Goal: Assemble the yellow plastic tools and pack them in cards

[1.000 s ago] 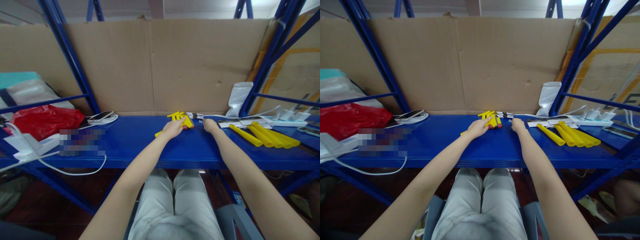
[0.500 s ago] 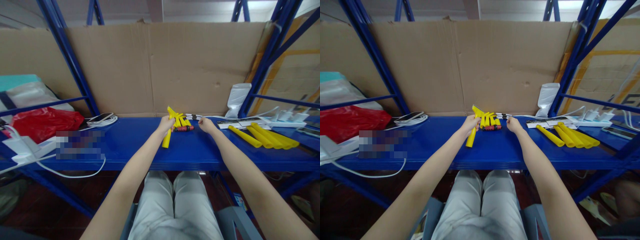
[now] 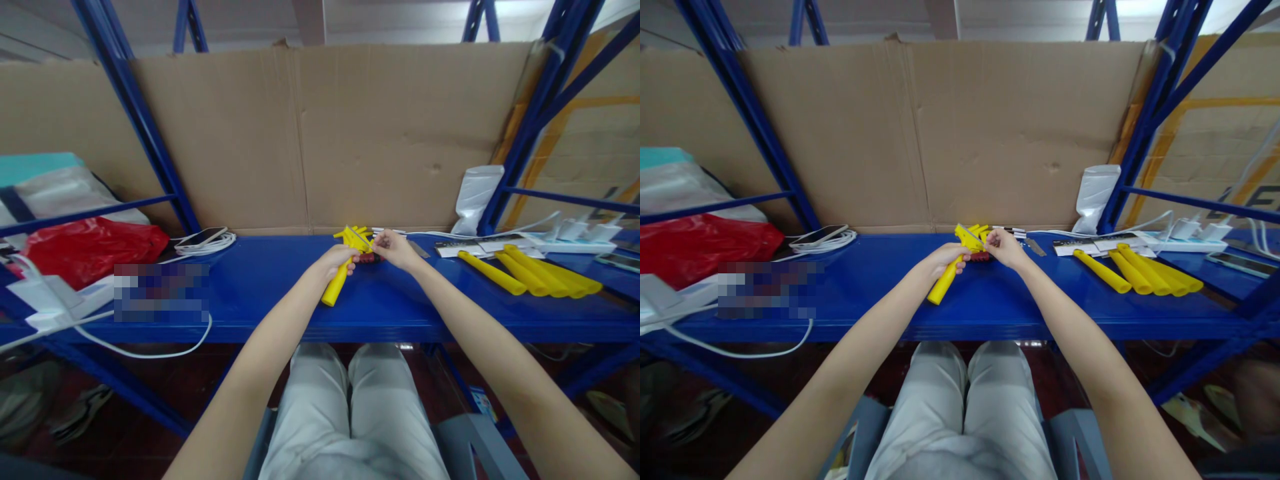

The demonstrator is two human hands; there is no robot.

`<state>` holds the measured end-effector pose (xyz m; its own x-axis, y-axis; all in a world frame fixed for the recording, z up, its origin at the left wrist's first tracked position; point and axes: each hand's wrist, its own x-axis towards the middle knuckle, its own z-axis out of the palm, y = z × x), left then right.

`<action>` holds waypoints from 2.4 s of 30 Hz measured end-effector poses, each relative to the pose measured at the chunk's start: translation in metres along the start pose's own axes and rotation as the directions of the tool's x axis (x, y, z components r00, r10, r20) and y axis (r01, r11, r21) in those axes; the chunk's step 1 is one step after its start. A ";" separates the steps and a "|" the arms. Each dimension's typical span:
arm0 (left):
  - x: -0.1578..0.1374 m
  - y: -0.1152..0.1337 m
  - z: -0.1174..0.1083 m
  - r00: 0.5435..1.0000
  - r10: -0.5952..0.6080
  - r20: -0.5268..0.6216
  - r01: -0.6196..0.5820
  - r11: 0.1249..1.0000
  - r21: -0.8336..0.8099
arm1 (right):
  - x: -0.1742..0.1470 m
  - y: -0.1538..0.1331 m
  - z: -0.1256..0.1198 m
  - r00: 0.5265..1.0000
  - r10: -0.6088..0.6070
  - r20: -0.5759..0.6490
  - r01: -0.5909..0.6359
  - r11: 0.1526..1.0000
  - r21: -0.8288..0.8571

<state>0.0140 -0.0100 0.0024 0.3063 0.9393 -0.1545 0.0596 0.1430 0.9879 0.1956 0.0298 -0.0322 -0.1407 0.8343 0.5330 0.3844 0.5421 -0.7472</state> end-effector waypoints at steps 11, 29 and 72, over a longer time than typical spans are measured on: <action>-0.008 0.002 0.001 0.998 0.010 0.058 -0.014 0.998 0.060 | 0.000 -0.003 0.004 0.999 0.028 0.026 -0.028 1.000 0.007; -0.001 0.001 -0.002 0.996 -0.002 0.088 0.010 0.996 -0.087 | 0.002 0.006 -0.004 0.993 0.073 -0.092 -0.100 0.937 -0.334; 0.011 -0.003 -0.008 0.988 -0.101 -0.116 0.079 0.981 -0.178 | 0.009 -0.002 -0.049 0.821 0.053 -0.568 0.203 0.903 0.378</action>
<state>0.0091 0.0024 -0.0018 0.1862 0.9500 -0.2506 -0.0863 0.2699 0.9590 0.2383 0.0308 -0.0064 0.4234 0.6574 0.6233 -0.0262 0.6966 -0.7169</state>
